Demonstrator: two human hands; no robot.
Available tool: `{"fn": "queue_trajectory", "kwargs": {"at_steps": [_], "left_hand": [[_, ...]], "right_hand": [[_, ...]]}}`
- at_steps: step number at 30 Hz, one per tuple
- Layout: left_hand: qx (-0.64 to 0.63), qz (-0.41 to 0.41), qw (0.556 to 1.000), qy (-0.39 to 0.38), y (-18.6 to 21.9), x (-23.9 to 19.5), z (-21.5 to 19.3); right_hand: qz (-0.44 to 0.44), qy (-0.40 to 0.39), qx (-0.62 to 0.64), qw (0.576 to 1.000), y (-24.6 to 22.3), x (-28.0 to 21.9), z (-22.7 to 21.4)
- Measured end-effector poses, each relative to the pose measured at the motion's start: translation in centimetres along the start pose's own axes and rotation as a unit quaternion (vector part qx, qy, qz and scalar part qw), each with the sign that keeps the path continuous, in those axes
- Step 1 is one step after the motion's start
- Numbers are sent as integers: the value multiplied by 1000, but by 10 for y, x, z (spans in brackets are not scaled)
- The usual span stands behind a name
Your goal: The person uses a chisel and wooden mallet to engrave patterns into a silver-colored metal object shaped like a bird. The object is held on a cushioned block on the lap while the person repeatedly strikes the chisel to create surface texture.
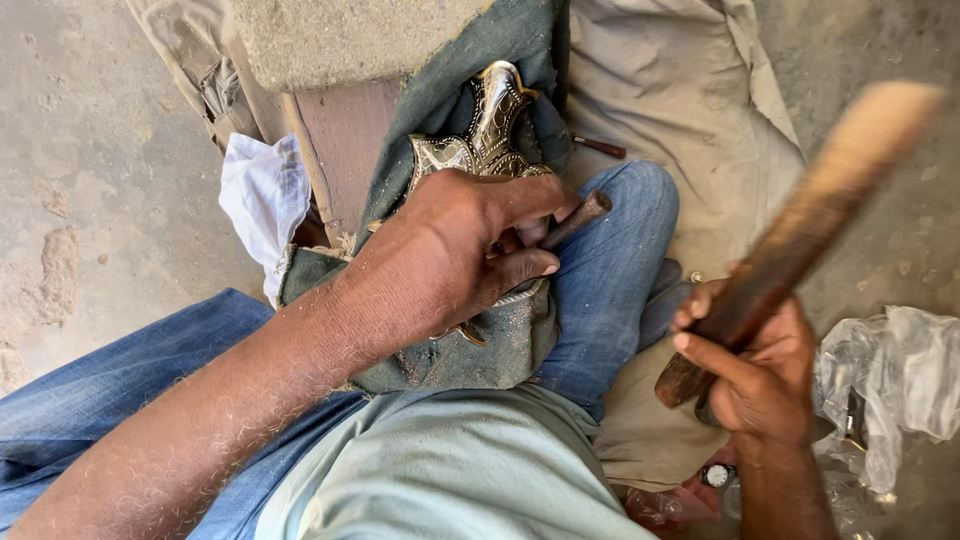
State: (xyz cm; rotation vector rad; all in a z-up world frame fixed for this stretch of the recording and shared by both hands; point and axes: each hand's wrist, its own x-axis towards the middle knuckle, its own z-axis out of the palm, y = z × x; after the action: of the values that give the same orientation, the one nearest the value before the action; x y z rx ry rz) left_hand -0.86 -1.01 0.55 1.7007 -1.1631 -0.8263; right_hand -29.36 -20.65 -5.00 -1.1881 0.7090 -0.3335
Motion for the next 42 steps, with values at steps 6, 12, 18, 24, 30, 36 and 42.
{"fn": "queue_trajectory", "kwargs": {"at_steps": [6,12,18,24,30,36,42], "left_hand": [[46,-12,999,-22,5,4,0],[58,40,997,9,4,2,1],[76,62,995,-21,1,-3,4],[92,26,995,-12,5,-1,5],[94,13,995,-7,6,-2,8],[140,-90,983,-82,40,11,-3],[158,-113,936,293,19,-106,-61]], "right_hand": [[-70,3,-191,979,-33,10,1],[-94,14,-470,877,-69,18,11],[-129,25,-513,849,-84,20,28],[-97,24,-488,867,-86,18,32],[-77,26,-476,876,-83,20,24],[-96,-1,-524,846,-68,5,4],[11,75,-79,994,34,-11,-13]]}}
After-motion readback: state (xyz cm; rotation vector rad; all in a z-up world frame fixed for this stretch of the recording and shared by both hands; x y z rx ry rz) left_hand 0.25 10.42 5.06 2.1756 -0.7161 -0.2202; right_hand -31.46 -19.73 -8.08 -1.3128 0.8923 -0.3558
